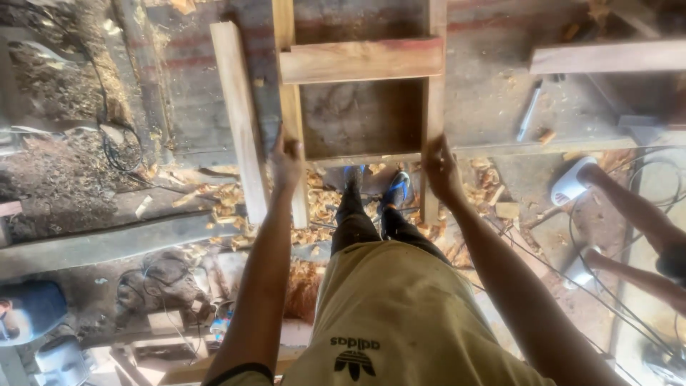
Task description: The person assembles a wooden frame on the workshop floor, fitting horizontal slats into mortise holes cut into the frame rails and pressing them into place. They pick up slats one at a time from a stack, align each with the holes, and near the end pick up a hammer to tap a joint.
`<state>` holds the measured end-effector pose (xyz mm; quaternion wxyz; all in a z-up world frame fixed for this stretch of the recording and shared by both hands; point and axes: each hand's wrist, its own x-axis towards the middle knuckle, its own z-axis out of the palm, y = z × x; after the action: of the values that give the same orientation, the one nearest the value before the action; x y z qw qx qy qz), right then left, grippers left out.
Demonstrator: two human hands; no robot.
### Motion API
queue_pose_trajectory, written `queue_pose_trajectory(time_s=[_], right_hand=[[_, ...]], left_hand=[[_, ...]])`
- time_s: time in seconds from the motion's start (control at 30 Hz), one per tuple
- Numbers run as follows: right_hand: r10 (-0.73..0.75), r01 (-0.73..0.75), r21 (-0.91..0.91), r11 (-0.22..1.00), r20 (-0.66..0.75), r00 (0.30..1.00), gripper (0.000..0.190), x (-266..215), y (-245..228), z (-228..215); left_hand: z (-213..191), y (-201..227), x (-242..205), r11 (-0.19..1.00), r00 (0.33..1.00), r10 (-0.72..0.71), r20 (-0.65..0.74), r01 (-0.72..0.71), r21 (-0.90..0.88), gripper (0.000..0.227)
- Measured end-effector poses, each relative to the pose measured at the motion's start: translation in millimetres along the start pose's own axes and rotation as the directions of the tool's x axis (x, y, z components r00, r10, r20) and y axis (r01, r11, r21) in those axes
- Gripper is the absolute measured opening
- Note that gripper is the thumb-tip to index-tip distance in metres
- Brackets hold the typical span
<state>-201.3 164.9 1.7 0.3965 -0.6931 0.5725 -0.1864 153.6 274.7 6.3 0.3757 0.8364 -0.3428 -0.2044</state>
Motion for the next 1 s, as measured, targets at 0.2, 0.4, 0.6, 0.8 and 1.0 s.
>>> queue_pose_trajectory(time_s=[0.2, 0.4, 0.6, 0.8, 1.0], right_hand=[[0.014, -0.033, 0.114, 0.993, 0.164, 0.986, 0.083, 0.3, 20.7, -17.8], [0.282, -0.279, -0.036, 0.96, 0.121, 0.952, 0.059, -33.2, 29.5, -71.8], [0.164, -0.133, 0.097, 0.986, -0.491, 0.856, 0.008, 25.4, 144.5, -137.8], [0.56, -0.359, 0.431, 0.828, -0.63, 0.538, 0.105, 172.0, 124.2, -261.3], [0.736, -0.421, 0.647, 0.636, -0.345, 0.582, 0.077, 231.4, 190.1, -346.5]], left_hand=[[13.1, -44.7, -21.7, 0.939, 0.997, 0.065, -0.05, -0.044, 0.34, 0.054], [-36.8, 11.3, -149.6, 0.942, 0.994, -0.05, -0.099, 0.08, 0.327, 0.078], [-47.7, -55.3, -299.3, 0.726, 0.969, -0.075, 0.236, -0.109, 0.679, 0.066], [-47.0, -96.1, -396.3, 0.817, 0.473, -0.549, 0.689, 0.132, 0.561, 0.048], [-53.1, -109.0, -436.0, 0.584, 0.872, -0.277, 0.405, -0.181, 0.791, 0.033]])
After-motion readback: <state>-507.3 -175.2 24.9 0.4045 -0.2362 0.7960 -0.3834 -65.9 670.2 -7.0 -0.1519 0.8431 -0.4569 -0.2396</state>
